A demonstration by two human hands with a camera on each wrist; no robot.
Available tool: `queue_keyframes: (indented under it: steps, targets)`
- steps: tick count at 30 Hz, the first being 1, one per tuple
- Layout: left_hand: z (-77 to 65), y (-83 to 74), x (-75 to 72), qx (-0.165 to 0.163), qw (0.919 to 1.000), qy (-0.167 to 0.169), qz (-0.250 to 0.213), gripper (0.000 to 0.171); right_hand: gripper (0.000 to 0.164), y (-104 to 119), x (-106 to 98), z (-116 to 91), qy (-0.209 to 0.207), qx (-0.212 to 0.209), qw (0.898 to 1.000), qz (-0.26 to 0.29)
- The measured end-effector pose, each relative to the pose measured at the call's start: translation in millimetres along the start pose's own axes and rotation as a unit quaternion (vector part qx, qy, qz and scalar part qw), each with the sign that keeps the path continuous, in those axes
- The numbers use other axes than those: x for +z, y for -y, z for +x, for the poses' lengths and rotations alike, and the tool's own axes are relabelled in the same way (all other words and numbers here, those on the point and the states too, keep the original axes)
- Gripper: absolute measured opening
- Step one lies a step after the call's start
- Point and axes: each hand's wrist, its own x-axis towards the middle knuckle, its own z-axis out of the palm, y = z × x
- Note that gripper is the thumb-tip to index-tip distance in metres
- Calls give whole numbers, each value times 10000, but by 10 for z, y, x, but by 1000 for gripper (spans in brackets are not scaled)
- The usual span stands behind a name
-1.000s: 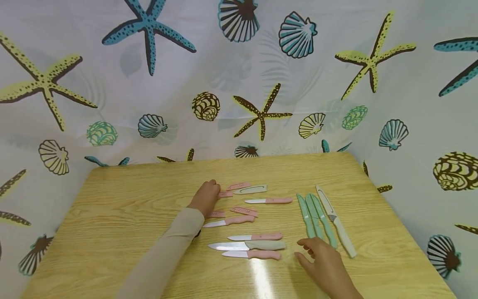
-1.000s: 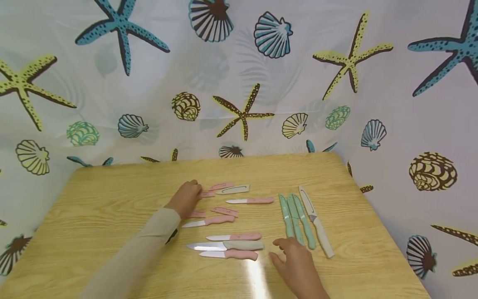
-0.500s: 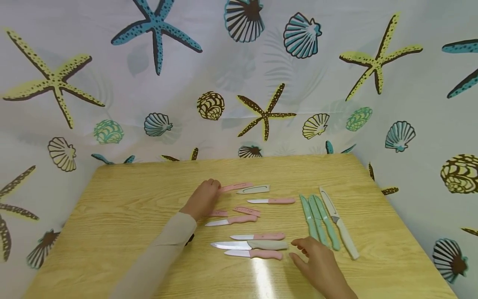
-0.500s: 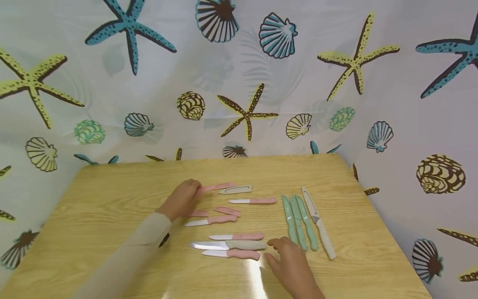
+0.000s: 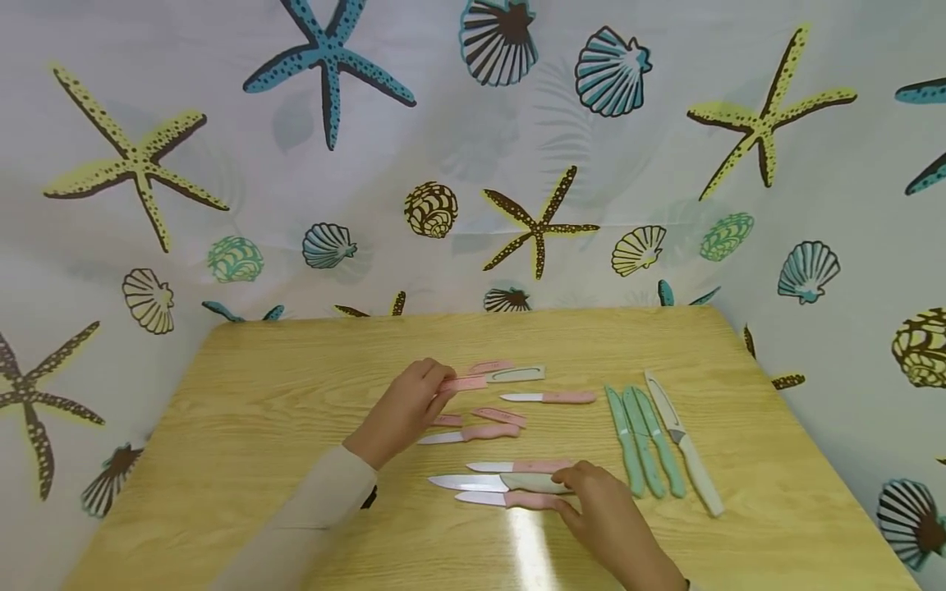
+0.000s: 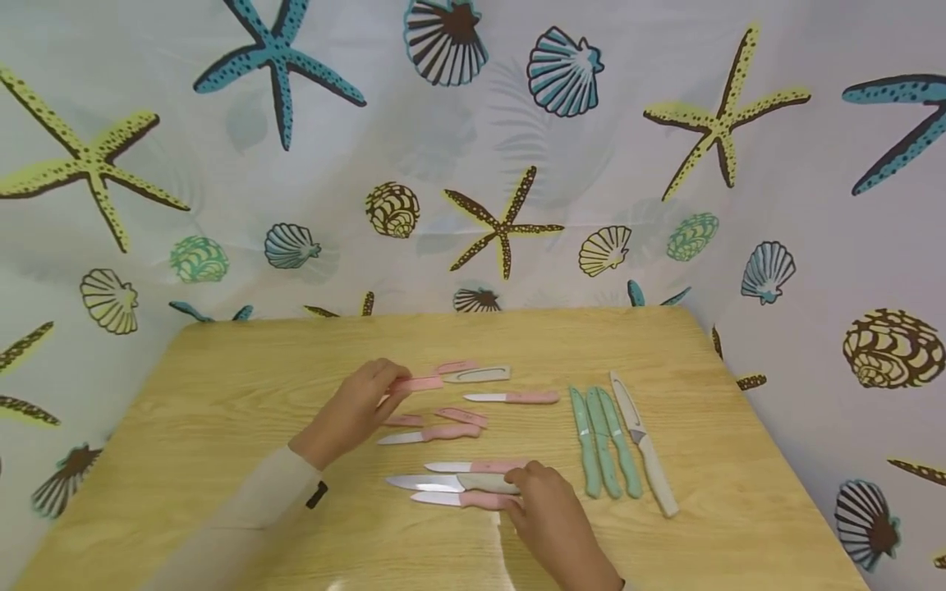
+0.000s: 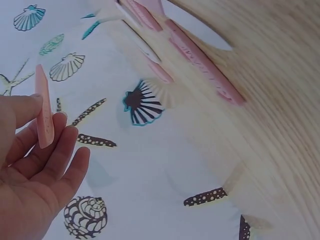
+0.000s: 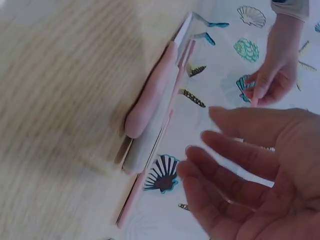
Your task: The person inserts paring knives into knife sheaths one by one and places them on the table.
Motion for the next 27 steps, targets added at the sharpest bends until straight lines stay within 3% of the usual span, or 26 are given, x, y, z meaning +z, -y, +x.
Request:
queue_keyframes:
  steps: [10, 18, 22, 27]
  targets:
    - [-172, -177, -117, 181, 9997, -111, -125, 19, 13, 59, 188, 20, -228, -845, 9955, -361]
    - [-298, -239, -198, 604, 9970, -287, 387, 18, 9, 108, 259, 74, 57, -711, 9969, -334]
    - [-376, -246, -219, 859, 9931, -375, 703, 18, 9, 105, 289, 102, 148, -867, 9954, -382]
    - [-488, -259, -239, 919, 9912, -356, 883, 21, 11, 95, 315, 130, 38, -1149, 9914, -618]
